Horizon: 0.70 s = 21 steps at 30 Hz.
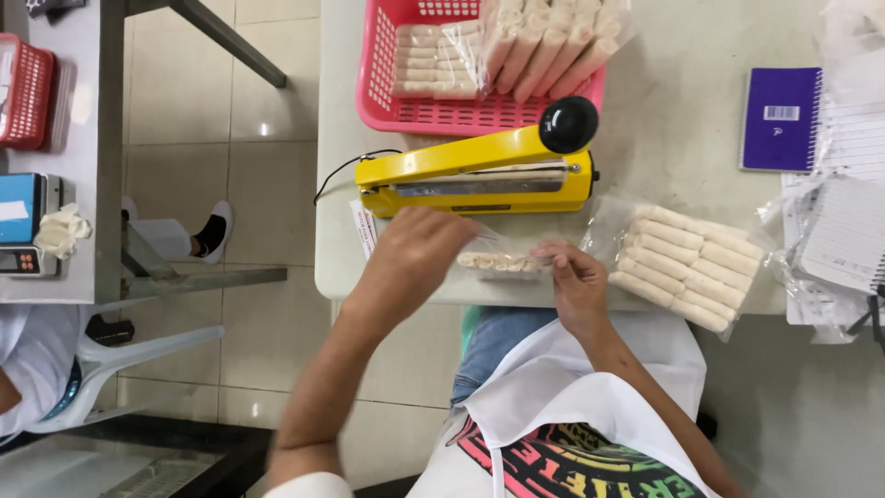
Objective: The person seals bags of food products using a heat sealer, places a label in a small plastic bag, and organizes the sealed packages into a pink basket.
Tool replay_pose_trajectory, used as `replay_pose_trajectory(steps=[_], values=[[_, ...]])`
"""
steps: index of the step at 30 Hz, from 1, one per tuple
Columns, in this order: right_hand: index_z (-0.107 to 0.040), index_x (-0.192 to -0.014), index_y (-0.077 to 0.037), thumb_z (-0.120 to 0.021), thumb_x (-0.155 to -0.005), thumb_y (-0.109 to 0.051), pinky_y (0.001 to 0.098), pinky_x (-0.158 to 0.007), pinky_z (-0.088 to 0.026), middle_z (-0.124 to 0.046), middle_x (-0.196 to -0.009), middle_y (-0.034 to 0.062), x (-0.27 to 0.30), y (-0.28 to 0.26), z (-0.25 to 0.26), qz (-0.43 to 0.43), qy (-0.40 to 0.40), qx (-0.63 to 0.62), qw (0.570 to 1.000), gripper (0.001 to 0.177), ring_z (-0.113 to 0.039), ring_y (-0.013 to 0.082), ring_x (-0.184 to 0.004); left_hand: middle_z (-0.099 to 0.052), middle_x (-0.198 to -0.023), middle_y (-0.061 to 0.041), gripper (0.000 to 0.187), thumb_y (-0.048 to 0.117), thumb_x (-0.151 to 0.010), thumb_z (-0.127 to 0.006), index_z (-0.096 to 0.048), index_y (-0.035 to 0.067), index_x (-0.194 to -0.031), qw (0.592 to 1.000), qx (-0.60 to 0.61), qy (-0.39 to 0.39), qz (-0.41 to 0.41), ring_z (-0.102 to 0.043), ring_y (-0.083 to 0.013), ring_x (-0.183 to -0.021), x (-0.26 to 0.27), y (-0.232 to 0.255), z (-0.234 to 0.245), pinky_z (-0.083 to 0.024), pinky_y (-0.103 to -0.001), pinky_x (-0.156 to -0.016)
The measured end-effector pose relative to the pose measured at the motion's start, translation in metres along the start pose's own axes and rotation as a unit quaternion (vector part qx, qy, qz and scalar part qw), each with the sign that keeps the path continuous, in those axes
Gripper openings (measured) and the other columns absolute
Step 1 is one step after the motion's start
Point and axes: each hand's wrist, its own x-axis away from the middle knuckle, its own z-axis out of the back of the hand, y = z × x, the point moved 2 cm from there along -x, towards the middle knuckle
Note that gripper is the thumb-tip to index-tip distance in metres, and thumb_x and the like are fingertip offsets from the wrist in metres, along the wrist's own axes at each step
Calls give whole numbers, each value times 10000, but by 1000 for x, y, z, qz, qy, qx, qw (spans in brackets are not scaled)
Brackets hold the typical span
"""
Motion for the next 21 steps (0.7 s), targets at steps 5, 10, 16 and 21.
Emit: replay_pose_trajectory(steps=[5,10,16,21], values=[[-676,-943,90,-631,-1038,-209,399,-938,-498,-676,-950,233,0,0,1,11,-17,16,1000,317,-652,290,-972,-700,-773,-95,129,-9,-836,-775,-725,85,-908,969,-162,-71,-173,-690,-244,-741,-22,28,-4,-536,-348,-738],[-680,-965,71,-625,-1039,-169,383,-916,-485,-659,-973,185,1,2,4,14,-21,6,1000,256,-626,239,-982,-677,-712,-118,120,-43,-781,-766,-722,62,-821,955,-177,-91,-222,-670,-273,-682,-31,44,-29,-511,-379,-713],[-698,-1034,59,-737,-951,-174,396,-891,-493,-670,-967,162,2,3,5,-5,-50,5,999,250,-644,204,-941,-679,-688,-96,149,105,-804,-837,-690,87,-784,957,-100,-61,-266,-665,-256,-674,-36,39,-45,-496,-379,-777],[-719,-1007,54,-673,-991,-103,389,-868,-501,-670,-910,167,4,10,8,-6,-29,-27,999,165,-649,227,-902,-752,-829,-82,388,452,-868,-710,-682,101,-1030,971,-18,-80,-225,-721,-226,-810,-24,16,-34,-512,-355,-886]])
